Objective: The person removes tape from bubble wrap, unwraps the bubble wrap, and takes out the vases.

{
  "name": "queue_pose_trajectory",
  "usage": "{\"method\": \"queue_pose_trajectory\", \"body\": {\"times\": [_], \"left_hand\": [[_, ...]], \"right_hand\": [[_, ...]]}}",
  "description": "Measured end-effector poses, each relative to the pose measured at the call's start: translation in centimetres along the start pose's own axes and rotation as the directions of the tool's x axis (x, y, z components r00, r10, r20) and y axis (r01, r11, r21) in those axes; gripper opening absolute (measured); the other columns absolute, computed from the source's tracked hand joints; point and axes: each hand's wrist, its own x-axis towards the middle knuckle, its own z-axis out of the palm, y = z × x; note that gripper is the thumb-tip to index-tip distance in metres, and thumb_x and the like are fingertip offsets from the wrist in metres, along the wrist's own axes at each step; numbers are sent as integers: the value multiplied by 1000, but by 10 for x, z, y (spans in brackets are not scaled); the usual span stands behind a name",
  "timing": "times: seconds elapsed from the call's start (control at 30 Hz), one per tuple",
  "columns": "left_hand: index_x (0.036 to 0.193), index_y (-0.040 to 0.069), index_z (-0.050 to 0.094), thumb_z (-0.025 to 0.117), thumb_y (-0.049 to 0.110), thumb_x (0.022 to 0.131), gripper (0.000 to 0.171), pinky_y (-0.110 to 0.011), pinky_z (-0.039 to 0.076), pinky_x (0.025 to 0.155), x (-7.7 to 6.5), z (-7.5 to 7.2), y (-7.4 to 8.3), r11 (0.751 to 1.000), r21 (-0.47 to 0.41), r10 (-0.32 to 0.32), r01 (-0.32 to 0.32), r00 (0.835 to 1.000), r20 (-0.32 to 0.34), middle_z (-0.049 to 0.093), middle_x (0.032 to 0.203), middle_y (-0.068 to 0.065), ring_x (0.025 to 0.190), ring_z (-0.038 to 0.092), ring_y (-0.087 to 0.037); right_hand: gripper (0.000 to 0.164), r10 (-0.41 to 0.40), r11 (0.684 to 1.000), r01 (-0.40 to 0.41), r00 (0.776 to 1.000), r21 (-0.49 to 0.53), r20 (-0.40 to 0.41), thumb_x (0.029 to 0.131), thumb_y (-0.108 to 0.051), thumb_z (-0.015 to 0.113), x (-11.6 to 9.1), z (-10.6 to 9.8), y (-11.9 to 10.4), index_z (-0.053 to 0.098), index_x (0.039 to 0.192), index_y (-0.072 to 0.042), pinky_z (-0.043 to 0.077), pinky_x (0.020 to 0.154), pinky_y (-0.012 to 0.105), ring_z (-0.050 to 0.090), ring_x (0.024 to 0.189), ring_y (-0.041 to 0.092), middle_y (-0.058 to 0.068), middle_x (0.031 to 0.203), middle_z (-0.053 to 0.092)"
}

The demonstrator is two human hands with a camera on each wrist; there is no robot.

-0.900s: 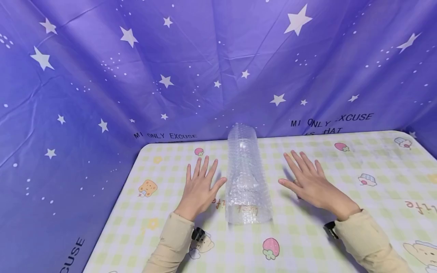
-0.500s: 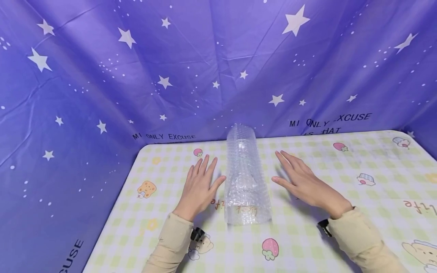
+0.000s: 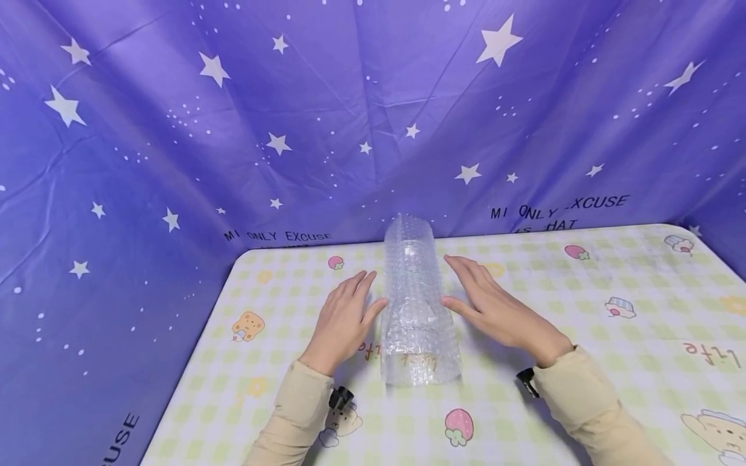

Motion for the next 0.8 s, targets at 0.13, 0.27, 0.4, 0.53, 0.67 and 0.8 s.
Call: {"method": "queue_pose_trajectory", "body": {"times": [0.13, 0.27, 0.4, 0.53, 0.67, 0.8], "left_hand": [[140, 18, 39, 35, 48, 97, 53, -41, 33, 104, 3, -2, 3, 998, -46, 41, -44, 997, -63, 43, 138, -6, 125, 41, -22], [137, 18, 43, 37, 46, 97, 49, -39, 38, 100, 7, -4, 9, 995, -72, 67, -75, 992, -110, 48, 134, -2, 121, 46, -19], [135, 18, 45, 37, 45, 97, 47, -38, 40, 98, 11, -4, 14, 993, -68, 84, -92, 990, -112, 49, 133, 0, 119, 47, -18], [134, 18, 47, 36, 46, 97, 47, -38, 40, 97, 15, -2, 17, 992, -66, 101, -108, 989, -109, 49, 132, 0, 119, 48, -18], [133, 18, 49, 34, 46, 98, 48, -39, 42, 95, 16, -1, 21, 991, -74, 102, -109, 991, -89, 49, 132, -2, 118, 48, -19], [131, 17, 51, 32, 46, 98, 48, -41, 43, 94, 17, 0, 25, 992, -71, 104, -108, 993, -56, 50, 131, -3, 116, 50, -21]], "right_hand": [[68, -36, 999, 36, 999, 12, 8, 95, -49, 40, 4, 6, -5, 7, 148, -25, 26, 106, 47, 18, 136, 21, 1, 149, 16], [66, -67, 997, 66, 998, 25, 10, 95, -48, 41, 5, 9, -9, 10, 148, -23, 29, 105, 47, 19, 135, 20, -1, 149, 17], [66, -58, 998, 58, 998, 24, 20, 95, -49, 39, 4, 10, -11, 10, 148, -21, 28, 106, 48, 20, 135, 21, 1, 149, 17], [67, -46, 999, 45, 998, 28, 30, 95, -50, 38, 3, 9, -11, 11, 148, -21, 27, 106, 48, 20, 136, 21, 0, 149, 17], [66, -44, 999, 43, 998, 25, 42, 94, -52, 37, 3, 10, -10, 15, 148, -21, 29, 105, 46, 20, 135, 19, -1, 149, 17], [64, -55, 998, 54, 997, 10, 56, 95, -52, 36, 3, 11, -11, 20, 147, -18, 32, 103, 48, 21, 135, 20, 2, 149, 18]]}}
